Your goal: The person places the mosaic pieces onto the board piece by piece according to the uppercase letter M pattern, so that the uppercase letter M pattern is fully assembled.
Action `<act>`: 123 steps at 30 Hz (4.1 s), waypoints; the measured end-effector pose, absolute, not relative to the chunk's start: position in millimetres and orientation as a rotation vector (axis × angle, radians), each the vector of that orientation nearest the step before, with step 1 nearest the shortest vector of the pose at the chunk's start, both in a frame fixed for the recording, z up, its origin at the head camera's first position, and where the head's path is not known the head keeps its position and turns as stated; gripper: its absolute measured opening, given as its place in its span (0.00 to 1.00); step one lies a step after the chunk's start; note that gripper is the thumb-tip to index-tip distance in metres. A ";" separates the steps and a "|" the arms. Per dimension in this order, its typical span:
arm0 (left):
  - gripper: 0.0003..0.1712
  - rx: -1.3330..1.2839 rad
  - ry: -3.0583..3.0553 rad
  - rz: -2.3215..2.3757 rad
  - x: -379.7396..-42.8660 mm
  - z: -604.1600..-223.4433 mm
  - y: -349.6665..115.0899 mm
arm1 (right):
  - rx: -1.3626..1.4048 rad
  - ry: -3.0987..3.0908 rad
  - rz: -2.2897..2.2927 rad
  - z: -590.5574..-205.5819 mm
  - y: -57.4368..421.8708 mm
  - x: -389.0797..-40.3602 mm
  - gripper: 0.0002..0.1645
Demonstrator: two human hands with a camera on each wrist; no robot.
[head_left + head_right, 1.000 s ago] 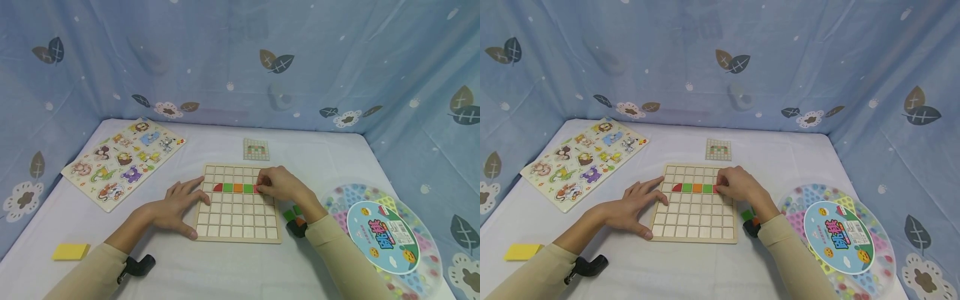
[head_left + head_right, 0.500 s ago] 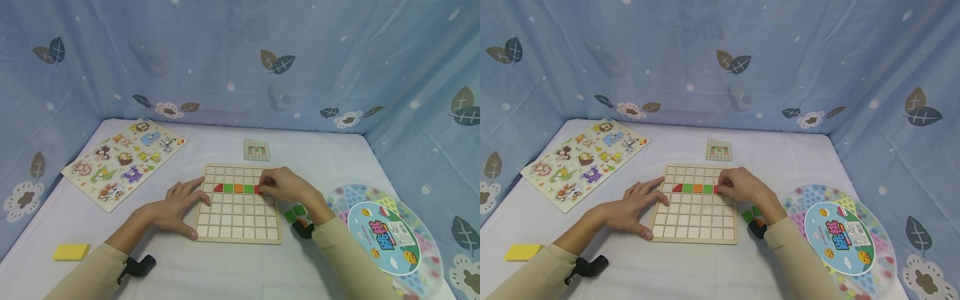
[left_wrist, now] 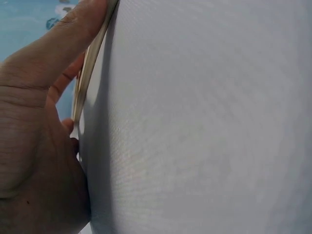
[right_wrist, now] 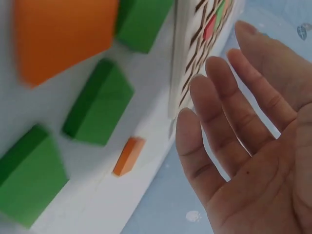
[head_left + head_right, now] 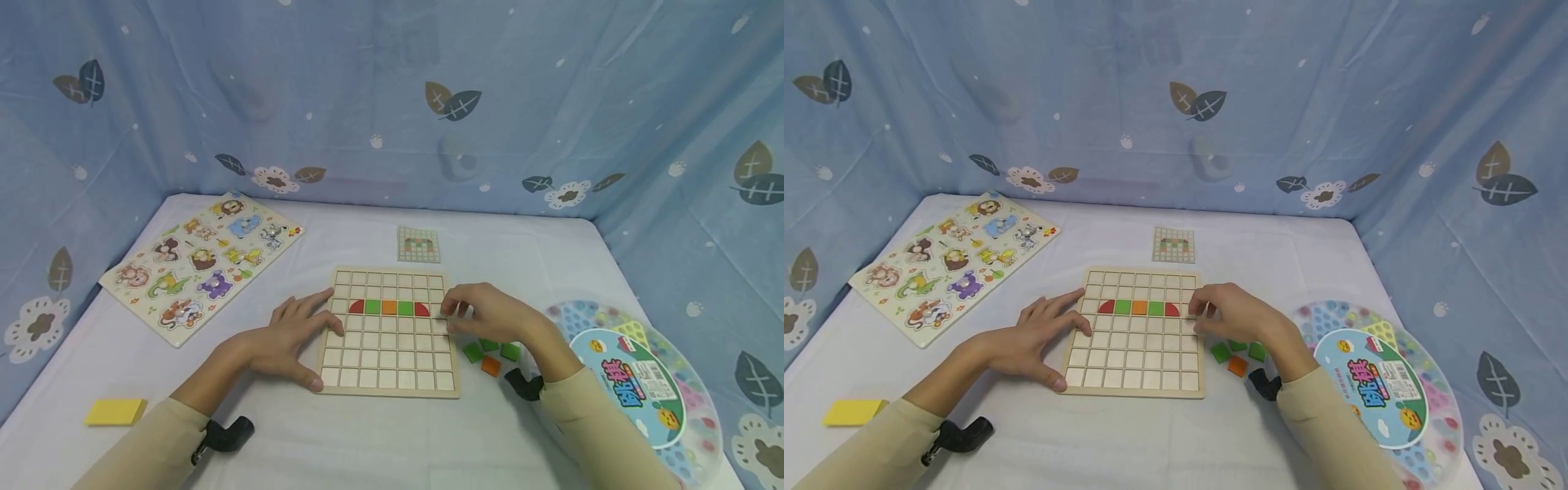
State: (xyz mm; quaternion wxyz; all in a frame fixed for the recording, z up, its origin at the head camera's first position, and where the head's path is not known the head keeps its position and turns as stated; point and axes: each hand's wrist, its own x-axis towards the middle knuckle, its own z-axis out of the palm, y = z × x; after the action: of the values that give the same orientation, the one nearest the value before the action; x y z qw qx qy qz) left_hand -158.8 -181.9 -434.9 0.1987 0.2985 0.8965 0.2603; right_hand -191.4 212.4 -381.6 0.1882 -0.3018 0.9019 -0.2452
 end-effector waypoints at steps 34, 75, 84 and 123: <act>0.47 0.839 2.517 0.764 -160.6 -439.5 -181.5 | -0.794 2.454 -0.646 -392.7 244.0 -178.4 0.20; 0.46 0.830 2.524 0.755 -162.4 -441.9 -183.2 | -0.941 2.317 -1.132 -383.7 215.1 -188.7 0.21; 0.46 0.858 2.519 0.757 -158.9 -439.8 -184.5 | -1.037 2.208 -1.261 -383.6 198.4 -199.8 0.20; 0.45 0.816 2.511 0.730 -161.9 -435.9 -182.9 | -1.114 2.179 -1.207 -399.9 121.2 -227.6 0.22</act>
State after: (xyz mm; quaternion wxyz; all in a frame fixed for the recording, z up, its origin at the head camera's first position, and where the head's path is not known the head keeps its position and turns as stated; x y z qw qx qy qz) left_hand -161.9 -182.9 -435.9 0.1997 0.2918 0.8982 0.2610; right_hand -227.6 121.2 -399.9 0.2050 -0.3994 0.7816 -0.4330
